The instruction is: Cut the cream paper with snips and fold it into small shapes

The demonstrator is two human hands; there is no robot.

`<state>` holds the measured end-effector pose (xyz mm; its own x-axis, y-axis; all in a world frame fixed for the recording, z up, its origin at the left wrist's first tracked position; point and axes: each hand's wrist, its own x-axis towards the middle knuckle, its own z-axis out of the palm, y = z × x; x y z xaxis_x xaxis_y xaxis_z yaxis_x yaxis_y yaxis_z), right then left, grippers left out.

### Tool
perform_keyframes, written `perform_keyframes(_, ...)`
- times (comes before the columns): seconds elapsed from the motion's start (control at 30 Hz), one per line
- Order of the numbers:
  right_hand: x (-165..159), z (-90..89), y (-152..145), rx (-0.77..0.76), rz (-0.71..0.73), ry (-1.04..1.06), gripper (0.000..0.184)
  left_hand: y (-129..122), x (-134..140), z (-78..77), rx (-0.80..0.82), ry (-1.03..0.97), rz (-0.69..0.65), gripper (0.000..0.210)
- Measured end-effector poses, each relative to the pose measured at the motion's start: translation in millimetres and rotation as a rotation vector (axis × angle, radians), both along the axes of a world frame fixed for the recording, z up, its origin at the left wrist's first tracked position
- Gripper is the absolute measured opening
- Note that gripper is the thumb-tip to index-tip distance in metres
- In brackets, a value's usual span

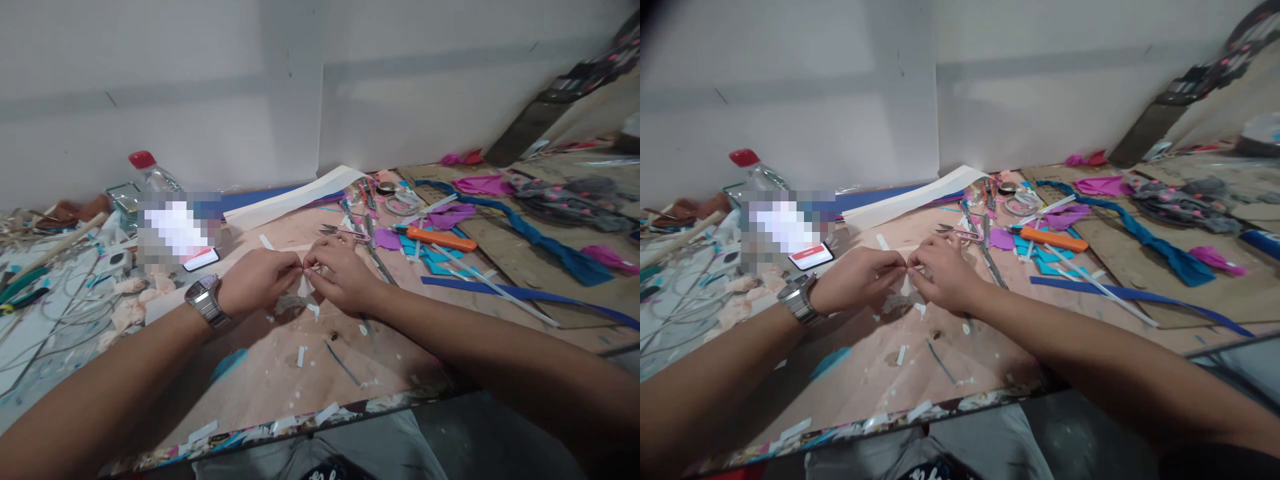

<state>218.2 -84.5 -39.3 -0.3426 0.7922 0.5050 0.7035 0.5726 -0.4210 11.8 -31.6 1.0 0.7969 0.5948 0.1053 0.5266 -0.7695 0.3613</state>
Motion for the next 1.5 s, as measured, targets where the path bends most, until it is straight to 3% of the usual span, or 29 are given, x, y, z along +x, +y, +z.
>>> perform_keyframes(0.27, -2.6, 0.3, -0.4, -0.022, 0.026, -0.048, 0.005, 1.1, -2.5, 4.7, -0.077, -0.043, -0.056, 0.019)
perform_keyframes(0.83, -1.9, 2.0, -1.8, 0.043, -0.019, -0.063, 0.007, 6.4, -5.9, 3.0, -0.126, -0.013, -0.009, 0.019)
perform_keyframes(1.17, -1.9, 1.5, -1.7, 0.031, -0.006, -0.05, 0.011, 8.0, -5.5, 4.9, -0.292, -0.009, -0.018, 0.017)
perform_keyframes(1.5, -1.5, -0.2, -1.4, 0.039, 0.008, -0.088, 0.009, 8.0, -6.0, 4.5, -0.318, 0.01, -0.033, 0.017)
